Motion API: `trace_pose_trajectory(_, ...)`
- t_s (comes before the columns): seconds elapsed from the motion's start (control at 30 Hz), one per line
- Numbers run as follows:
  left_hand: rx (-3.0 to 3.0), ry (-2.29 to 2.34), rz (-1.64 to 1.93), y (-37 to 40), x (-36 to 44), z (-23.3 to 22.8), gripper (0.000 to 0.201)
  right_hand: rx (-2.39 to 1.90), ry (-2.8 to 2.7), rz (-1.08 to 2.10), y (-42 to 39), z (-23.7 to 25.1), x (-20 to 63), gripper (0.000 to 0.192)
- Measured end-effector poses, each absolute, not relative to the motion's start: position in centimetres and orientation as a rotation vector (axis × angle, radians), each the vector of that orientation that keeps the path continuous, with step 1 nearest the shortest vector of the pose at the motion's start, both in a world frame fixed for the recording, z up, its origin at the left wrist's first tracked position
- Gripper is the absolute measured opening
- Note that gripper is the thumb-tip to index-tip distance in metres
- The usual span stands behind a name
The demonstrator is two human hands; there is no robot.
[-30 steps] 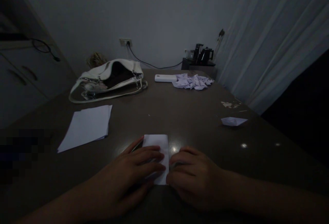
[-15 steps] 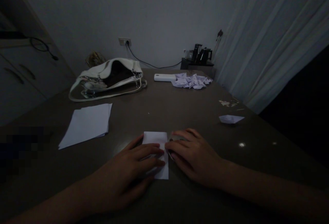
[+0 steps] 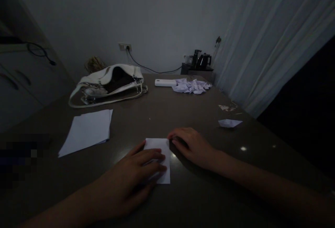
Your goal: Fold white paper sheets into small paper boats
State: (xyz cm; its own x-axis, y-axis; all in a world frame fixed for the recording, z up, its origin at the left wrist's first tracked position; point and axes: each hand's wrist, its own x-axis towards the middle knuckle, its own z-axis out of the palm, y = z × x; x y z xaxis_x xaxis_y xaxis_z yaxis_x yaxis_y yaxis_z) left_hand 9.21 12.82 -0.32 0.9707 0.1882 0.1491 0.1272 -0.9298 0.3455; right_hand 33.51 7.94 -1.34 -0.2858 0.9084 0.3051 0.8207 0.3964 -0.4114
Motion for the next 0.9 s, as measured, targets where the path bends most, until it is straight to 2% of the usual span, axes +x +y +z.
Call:
trace_pose_trajectory(0.17, 2.786, 0.21, 0.318, 12.7, 9.2, -0.4, 0.049, -1.498, -2.186, 0.202, 8.3, -1.4, 33.3, 0.013)
trace_pose_trajectory(0.4, 2.817, 0.217, 0.229, 13.0, 9.2, -0.6, 0.046, -1.518, -2.21, 0.115, 9.2, -1.5, 32.8, 0.004)
trace_pose_trajectory(0.9, 2.845, 0.167, 0.294, 13.3, 9.3, -1.4, 0.038, -1.419, -2.234, 0.176, 8.3, -1.8, 32.7, 0.006)
